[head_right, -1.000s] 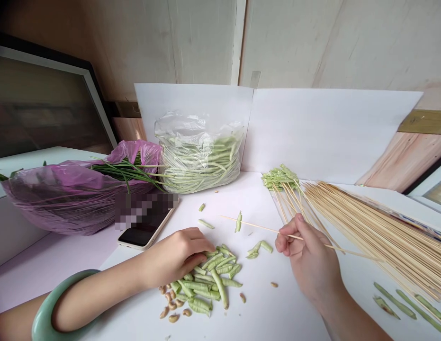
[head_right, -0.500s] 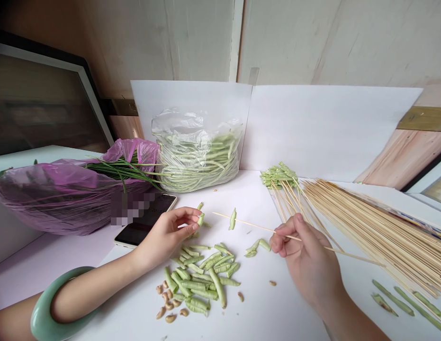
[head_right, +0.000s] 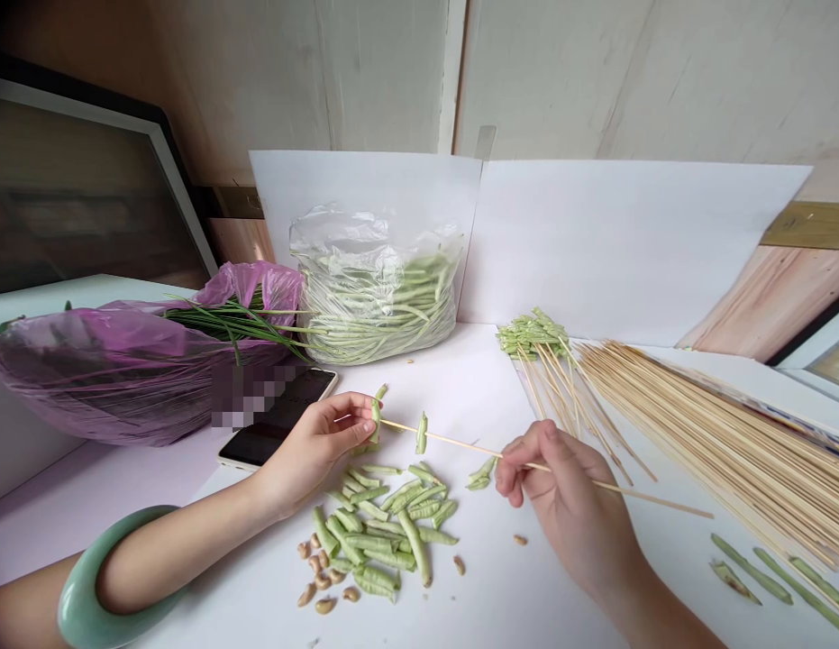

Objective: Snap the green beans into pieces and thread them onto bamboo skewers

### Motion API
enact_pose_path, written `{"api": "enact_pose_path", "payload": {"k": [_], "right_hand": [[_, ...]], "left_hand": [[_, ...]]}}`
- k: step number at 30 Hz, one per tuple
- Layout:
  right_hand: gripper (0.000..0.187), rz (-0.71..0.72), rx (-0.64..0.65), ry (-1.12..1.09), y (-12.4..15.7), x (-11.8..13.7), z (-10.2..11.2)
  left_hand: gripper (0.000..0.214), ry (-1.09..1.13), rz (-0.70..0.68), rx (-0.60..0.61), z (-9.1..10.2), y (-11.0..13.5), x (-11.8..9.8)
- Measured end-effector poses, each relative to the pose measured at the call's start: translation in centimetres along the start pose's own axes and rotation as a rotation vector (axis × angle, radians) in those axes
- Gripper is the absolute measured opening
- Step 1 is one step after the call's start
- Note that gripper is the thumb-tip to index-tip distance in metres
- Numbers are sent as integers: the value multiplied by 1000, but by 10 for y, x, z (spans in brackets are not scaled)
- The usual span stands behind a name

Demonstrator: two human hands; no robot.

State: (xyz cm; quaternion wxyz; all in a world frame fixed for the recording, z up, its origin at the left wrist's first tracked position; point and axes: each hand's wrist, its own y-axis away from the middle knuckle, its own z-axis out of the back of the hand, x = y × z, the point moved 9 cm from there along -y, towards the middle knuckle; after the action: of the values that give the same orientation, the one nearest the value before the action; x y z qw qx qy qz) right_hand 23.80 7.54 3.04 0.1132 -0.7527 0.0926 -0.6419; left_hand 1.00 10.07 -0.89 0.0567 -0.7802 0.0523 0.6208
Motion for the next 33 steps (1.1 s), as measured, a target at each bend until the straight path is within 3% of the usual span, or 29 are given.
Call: {"api": "enact_pose_path", "payload": {"k": [9,33], "right_hand": [[41,0,24,11,0,-1,-1],[40,-51,67,10,4,-8,6]], "left_hand": [[18,-23,-46,23,0,1,-2],[21,82,46,35,-3,2,6]]}}
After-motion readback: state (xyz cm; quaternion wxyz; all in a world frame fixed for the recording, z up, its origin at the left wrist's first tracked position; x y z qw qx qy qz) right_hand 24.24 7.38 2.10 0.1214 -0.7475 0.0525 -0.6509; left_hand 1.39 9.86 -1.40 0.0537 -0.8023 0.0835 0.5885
